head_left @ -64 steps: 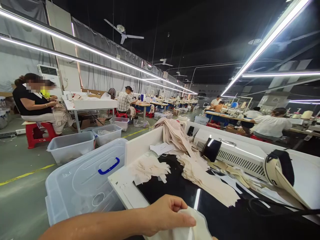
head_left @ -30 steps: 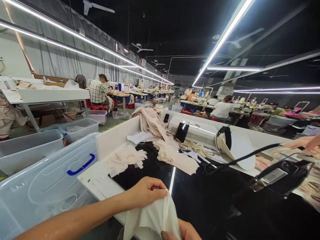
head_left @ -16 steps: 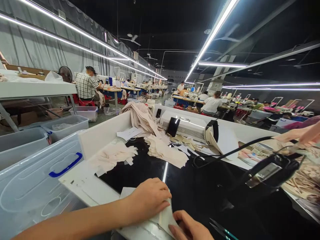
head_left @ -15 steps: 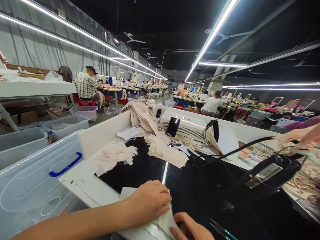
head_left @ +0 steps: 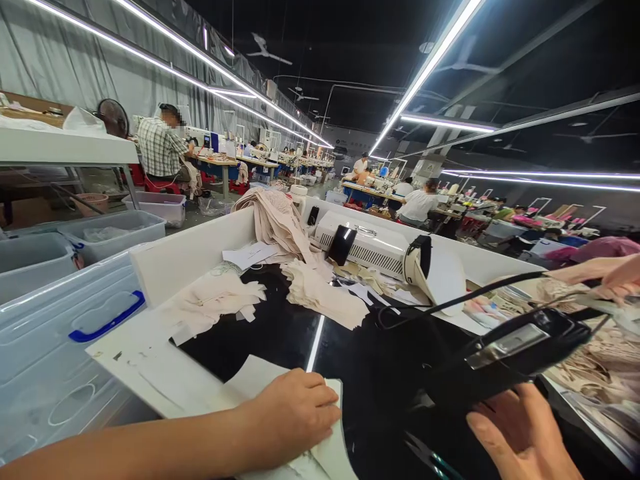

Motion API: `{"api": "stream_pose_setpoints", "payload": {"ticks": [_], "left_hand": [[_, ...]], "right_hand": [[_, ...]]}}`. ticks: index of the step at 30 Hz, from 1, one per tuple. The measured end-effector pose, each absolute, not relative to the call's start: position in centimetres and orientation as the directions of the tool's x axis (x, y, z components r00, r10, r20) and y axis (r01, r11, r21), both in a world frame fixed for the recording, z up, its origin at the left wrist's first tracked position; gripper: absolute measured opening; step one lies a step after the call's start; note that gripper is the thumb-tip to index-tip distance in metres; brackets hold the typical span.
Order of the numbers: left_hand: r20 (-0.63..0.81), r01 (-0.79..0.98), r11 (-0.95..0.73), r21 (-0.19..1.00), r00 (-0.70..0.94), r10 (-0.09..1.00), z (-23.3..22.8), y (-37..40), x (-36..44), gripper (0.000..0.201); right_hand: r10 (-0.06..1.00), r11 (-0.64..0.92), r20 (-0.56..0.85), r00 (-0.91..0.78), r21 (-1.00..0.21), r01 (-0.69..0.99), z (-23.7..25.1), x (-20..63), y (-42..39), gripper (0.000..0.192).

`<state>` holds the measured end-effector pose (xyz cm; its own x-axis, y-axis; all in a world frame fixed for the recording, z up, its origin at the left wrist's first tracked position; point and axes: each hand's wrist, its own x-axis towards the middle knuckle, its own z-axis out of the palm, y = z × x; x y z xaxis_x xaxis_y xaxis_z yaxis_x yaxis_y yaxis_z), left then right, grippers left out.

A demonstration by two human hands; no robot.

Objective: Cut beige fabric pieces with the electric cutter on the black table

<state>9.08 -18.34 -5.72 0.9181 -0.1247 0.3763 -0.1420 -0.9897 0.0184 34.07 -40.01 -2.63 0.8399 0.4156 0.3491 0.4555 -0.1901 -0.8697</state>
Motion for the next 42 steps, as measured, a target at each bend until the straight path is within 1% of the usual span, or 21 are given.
{"api": "stream_pose_setpoints", "payload": {"ticks": [2, 3, 4, 5, 7, 8, 9, 13, 17, 21, 24, 33, 35, 38, 42], "left_hand": [[0.38, -0.149, -0.989, 0.021, 0.916, -0.13, -5.6, -18.4, 9.3, 0.007], [0.384, -0.153, -0.988, 0.022, 0.914, -0.133, -5.5, -18.4, 9.4, 0.008], [0.389, -0.155, -0.988, 0.022, 0.911, -0.135, -5.5, -18.4, 9.5, 0.008], [0.395, -0.157, -0.987, 0.021, 0.908, -0.137, -5.5, -18.5, 9.7, 0.008], [0.409, -0.154, -0.988, 0.015, 0.903, -0.134, -5.6, -18.6, 10.0, 0.009], [0.414, -0.149, -0.989, 0.011, 0.901, -0.131, -5.8, -18.7, 10.1, 0.01], [0.417, -0.142, -0.99, 0.006, 0.9, -0.127, -6.0, -18.8, 10.2, 0.01], [0.436, -0.129, -0.991, -0.023, 0.891, -0.126, -7.2, -19.1, 10.4, 0.013], [0.491, -0.138, -0.987, -0.084, 0.856, -0.161, -8.3, -19.1, 10.4, 0.02], [0.597, -0.138, -0.978, -0.155, 0.776, -0.204, -8.5, -19.1, 10.5, 0.022], [0.649, -0.132, -0.98, -0.147, 0.735, -0.197, -8.3, -19.1, 10.6, 0.019], [0.673, -0.128, -0.985, -0.118, 0.719, -0.174, -8.1, -19.0, 10.4, 0.016], [0.671, -0.127, -0.986, -0.109, 0.723, -0.168, -8.1, -18.9, 10.5, 0.015], [0.704, -0.129, -0.988, -0.081, 0.695, -0.149, -8.0, -18.9, 10.6, 0.015], [0.716, -0.129, -0.989, -0.069, 0.684, -0.139, -8.0, -18.9, 10.6, 0.012]], "right_hand": [[0.418, -0.155, 0.34, 0.842, -0.887, 0.435, -0.7, 32.6, -38.0, 0.083], [0.419, -0.051, 0.379, 0.825, -0.897, 0.438, 0.3, 31.6, -36.9, 0.083], [0.424, 0.034, 0.385, 0.82, -0.911, 0.41, 1.1, 30.7, -35.8, 0.078], [0.404, 0.075, 0.384, 0.83, -0.918, 0.388, 1.8, 29.8, -34.8, 0.072], [0.323, 0.143, 0.4, 0.858, -0.917, 0.373, 2.5, 28.5, -33.1, 0.06], [0.287, 0.178, 0.418, 0.862, -0.907, 0.381, 2.6, 27.9, -32.3, 0.055], [0.278, 0.203, 0.432, 0.858, -0.899, 0.387, 2.5, 27.5, -31.7, 0.054], [0.315, 0.321, 0.471, 0.824, -0.87, 0.375, 1.7, 26.6, -29.5, 0.054], [0.318, 0.487, 0.441, 0.839, -0.836, 0.254, 1.0, 26.0, -27.4, 0.042], [0.346, 0.535, 0.418, 0.84, -0.823, 0.189, 0.6, 25.6, -26.1, 0.041], [0.354, 0.548, 0.412, 0.839, -0.819, 0.171, 0.4, 25.5, -25.8, 0.041], [0.383, 0.6, 0.451, 0.806, -0.785, 0.155, 0.8, 25.0, -26.1, 0.039], [0.39, 0.6, 0.455, 0.801, -0.785, 0.154, 0.7, 24.9, -26.0, 0.04], [0.397, 0.595, 0.461, 0.794, -0.788, 0.16, 0.3, 24.8, -26.0, 0.041], [0.392, 0.595, 0.485, 0.782, -0.782, 0.186, -0.1, 24.7, -26.1, 0.038]]}}
